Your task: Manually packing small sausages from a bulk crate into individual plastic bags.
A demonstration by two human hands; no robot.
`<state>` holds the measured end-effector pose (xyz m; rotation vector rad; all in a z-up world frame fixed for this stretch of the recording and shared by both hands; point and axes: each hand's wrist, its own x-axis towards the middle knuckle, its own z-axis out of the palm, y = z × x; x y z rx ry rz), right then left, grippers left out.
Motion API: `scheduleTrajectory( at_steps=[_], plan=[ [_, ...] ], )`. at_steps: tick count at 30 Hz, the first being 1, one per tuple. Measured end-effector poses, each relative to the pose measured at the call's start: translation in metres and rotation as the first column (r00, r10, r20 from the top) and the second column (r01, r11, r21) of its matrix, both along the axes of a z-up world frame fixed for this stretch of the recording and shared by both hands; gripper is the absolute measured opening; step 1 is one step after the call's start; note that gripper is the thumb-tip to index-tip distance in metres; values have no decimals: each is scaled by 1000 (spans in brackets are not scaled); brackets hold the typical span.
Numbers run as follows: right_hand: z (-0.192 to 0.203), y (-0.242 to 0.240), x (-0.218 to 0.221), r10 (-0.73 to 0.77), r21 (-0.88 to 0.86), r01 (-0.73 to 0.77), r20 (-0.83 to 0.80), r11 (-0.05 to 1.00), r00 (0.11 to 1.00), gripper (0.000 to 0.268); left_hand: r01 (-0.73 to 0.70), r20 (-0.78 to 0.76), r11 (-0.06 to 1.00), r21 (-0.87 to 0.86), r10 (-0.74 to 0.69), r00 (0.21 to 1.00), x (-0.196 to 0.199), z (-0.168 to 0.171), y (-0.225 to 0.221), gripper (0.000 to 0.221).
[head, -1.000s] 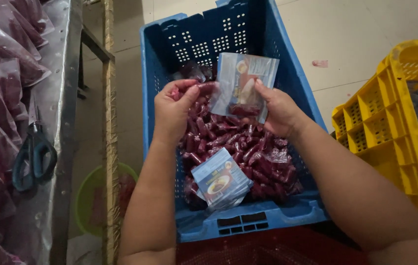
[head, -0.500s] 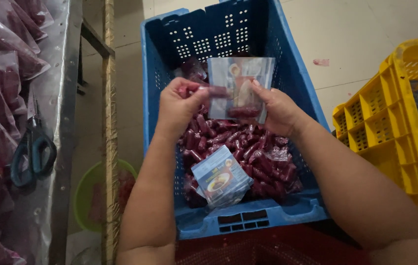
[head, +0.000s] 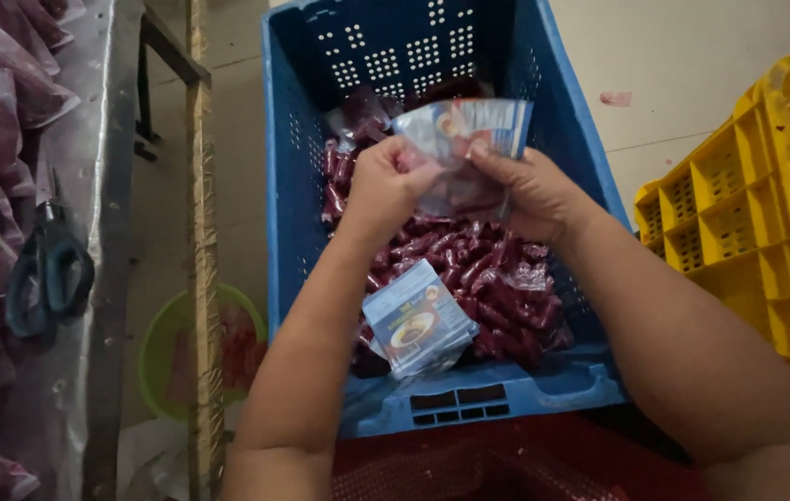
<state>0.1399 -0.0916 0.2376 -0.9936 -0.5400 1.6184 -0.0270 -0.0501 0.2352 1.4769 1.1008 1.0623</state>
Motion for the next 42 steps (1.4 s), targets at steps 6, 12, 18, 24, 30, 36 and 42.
scheduleTrajectory(
  at_steps=[6,12,18,24,30,36,42],
  plan=[
    [-27,11,25,-60,-6,60,-217,998,974,23,195,659,925,-327,75,748,9,32,7,24],
    [33,-15,12,-13,6,16,-309,1000,951,32,-19,181,960,-278,72,981,11,-90,96,22],
    [-31,19,24,-82,98,117,-302,988,950,42,263,-431,954,-144,-299,851,31,-118,73,43],
    [-39,18,33,-125,61,154,-336,986,933,44,355,-965,930,-99,-176,193,26,-210,98,34],
    [-12,8,24,-117,90,167,-407,982,906,38,165,-764,963,-213,-270,586,-22,-151,100,31],
    [14,-3,9,-223,2,236,-315,972,923,37,-34,-286,989,-143,-9,958,-72,-50,90,38],
    [-3,2,10,-209,-13,210,-177,978,962,39,-18,-146,996,-93,4,989,-69,18,25,35]
  ],
)
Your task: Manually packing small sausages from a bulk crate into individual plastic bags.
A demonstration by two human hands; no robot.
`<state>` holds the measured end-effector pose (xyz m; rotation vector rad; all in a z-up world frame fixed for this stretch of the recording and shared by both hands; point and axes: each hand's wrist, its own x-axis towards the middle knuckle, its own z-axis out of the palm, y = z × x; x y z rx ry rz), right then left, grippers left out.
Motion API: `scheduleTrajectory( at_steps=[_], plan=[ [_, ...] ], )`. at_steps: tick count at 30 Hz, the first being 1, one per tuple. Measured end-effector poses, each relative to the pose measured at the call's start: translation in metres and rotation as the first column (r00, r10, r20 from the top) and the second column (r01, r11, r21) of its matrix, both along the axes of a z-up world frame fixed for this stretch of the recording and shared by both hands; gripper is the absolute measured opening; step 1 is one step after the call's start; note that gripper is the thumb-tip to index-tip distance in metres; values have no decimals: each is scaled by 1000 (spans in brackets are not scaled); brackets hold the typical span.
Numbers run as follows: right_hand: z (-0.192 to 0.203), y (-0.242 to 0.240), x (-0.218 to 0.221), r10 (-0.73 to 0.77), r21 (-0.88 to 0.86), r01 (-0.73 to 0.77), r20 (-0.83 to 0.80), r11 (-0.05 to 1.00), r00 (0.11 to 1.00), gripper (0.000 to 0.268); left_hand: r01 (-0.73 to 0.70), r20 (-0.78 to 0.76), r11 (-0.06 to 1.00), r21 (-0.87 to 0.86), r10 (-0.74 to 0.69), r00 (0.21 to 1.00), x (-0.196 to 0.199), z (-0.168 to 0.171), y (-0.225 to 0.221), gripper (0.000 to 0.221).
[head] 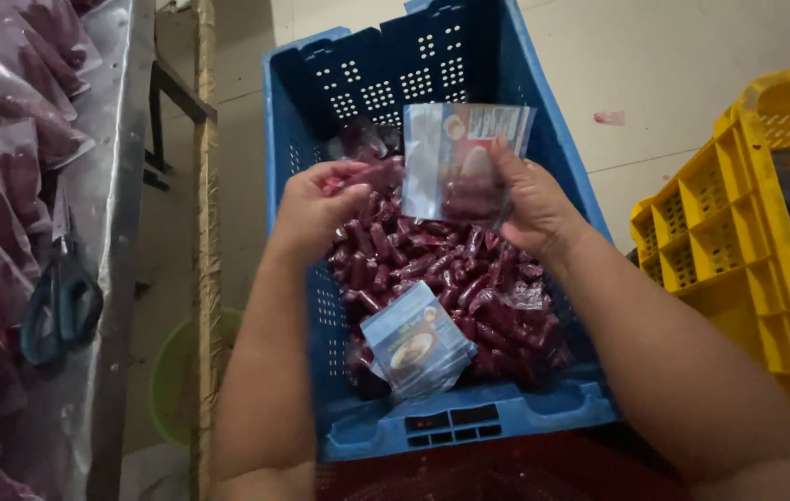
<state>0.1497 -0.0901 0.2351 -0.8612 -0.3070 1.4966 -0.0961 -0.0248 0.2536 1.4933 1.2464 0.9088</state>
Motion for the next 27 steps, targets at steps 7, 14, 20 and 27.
scheduleTrajectory(
  at_steps=[7,14,20,27],
  plan=[
    [-9,0,-12,142,18,-143,62,990,988,36,177,-61,973,151,-170,984,31,-6,-4,32],
    [-14,3,1,141,47,-143,51,989,989,25,351,-250,897,269,-287,925,55,18,-6,12],
    [-15,4,10,147,142,-140,-40,980,988,30,406,-66,881,244,-403,913,81,34,-10,16],
    [5,0,17,145,40,-140,-267,989,953,81,425,510,904,-37,-349,786,95,20,8,21]
  ],
)
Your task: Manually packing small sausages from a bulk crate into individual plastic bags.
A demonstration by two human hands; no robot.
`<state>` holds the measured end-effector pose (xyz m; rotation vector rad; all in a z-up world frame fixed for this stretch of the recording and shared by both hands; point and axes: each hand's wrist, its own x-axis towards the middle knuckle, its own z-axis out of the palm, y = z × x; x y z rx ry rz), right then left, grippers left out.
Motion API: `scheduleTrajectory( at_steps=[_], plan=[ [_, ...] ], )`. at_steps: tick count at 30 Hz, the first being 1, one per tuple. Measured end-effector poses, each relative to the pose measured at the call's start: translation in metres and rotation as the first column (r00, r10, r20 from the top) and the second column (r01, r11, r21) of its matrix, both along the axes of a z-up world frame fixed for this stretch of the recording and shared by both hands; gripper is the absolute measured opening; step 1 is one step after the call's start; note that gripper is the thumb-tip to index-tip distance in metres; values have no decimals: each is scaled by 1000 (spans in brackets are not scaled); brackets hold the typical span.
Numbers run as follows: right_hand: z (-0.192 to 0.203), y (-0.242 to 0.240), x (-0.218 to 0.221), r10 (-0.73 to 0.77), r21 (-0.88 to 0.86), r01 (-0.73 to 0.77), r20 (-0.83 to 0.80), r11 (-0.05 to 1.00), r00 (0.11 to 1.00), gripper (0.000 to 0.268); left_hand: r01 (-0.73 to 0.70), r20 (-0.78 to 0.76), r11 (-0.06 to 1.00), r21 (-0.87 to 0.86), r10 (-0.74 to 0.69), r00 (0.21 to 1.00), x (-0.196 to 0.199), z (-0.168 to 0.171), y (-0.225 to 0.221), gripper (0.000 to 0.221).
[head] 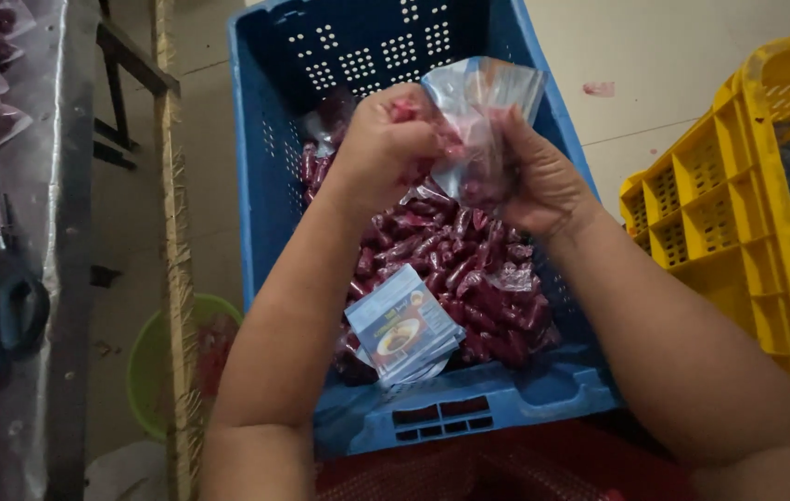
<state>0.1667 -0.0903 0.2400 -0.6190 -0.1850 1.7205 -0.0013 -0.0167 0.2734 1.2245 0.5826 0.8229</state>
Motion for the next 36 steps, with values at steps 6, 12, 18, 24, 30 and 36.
scheduleTrajectory(
  at_steps=[6,12,18,24,30,36],
  plan=[
    [-15,8,2,-63,-22,64,48,998,997,66,46,419,917,-396,136,898,13,-40,29,27],
    [-24,11,6,-173,1,173,15,985,985,56,-207,207,819,-536,365,908,37,-85,70,10],
    [-29,19,15,-24,33,28,-128,999,992,66,-237,-443,962,-132,157,883,62,-245,199,37],
    [-25,14,11,-9,203,25,-79,979,997,65,-217,-544,976,-29,167,823,99,-242,148,38],
    [-66,32,18,11,237,-4,-27,972,1000,56,-225,-658,971,78,220,720,80,-219,126,42],
    [-34,18,0,-74,90,70,45,993,996,38,-234,-741,952,197,301,601,-4,-175,116,47]
  ],
)
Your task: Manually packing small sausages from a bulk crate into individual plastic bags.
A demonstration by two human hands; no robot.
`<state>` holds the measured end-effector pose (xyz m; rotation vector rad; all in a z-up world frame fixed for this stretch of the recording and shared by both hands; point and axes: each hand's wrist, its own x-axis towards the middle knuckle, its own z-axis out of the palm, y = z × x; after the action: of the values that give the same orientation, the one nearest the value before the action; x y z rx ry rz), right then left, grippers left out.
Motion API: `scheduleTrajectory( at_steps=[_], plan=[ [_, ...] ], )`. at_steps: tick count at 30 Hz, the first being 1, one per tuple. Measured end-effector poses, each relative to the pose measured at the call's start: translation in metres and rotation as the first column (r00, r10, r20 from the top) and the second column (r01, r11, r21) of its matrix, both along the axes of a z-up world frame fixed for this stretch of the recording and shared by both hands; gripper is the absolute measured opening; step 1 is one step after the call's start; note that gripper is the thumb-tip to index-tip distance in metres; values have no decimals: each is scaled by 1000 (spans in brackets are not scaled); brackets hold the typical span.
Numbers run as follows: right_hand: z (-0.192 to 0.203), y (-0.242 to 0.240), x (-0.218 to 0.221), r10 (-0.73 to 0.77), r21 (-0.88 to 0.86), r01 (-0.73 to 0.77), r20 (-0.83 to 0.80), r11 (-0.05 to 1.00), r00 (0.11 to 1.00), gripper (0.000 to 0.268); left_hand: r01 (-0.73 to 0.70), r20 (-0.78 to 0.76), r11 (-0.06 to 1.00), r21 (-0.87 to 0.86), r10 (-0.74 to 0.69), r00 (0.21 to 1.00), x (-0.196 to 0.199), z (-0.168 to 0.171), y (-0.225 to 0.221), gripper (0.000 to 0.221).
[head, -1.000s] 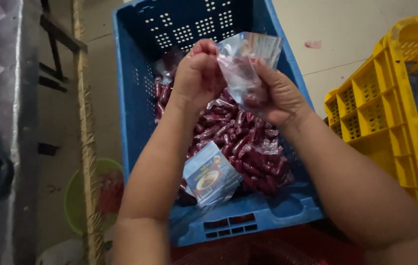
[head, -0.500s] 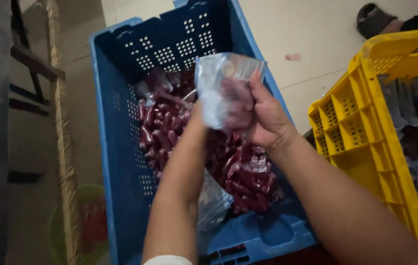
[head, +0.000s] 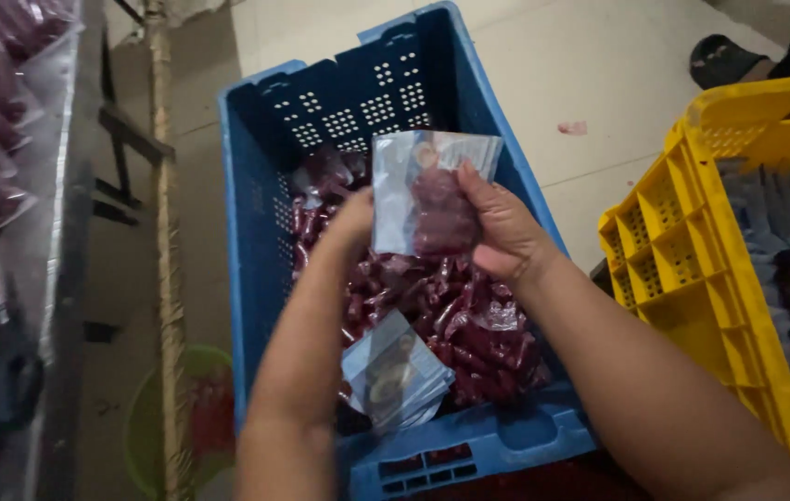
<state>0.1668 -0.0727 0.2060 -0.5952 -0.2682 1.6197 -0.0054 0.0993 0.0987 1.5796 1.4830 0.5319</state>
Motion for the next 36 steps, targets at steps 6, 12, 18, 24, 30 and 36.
scheduleTrajectory(
  at_steps=[6,12,18,24,30,36],
  plan=[
    [16,-11,-4,-22,23,20,81,1000,996,31,-158,655,979,-132,206,727,-61,120,-73,38],
    [2,-6,-8,-70,27,66,181,997,981,29,-222,871,975,-27,132,474,-56,129,-106,40],
    [24,-19,-24,-33,16,31,188,999,982,25,-315,817,949,-3,184,546,-34,138,-123,31],
    [-10,-4,-23,-54,5,55,240,999,969,20,-319,779,947,45,166,605,-34,121,-116,30],
    [9,-19,-26,-30,65,14,245,998,969,32,-277,622,952,129,140,770,-29,139,-129,27],
    [10,-16,-16,-52,118,40,98,992,994,37,70,120,835,545,-160,980,-17,160,-123,31]
  ],
)
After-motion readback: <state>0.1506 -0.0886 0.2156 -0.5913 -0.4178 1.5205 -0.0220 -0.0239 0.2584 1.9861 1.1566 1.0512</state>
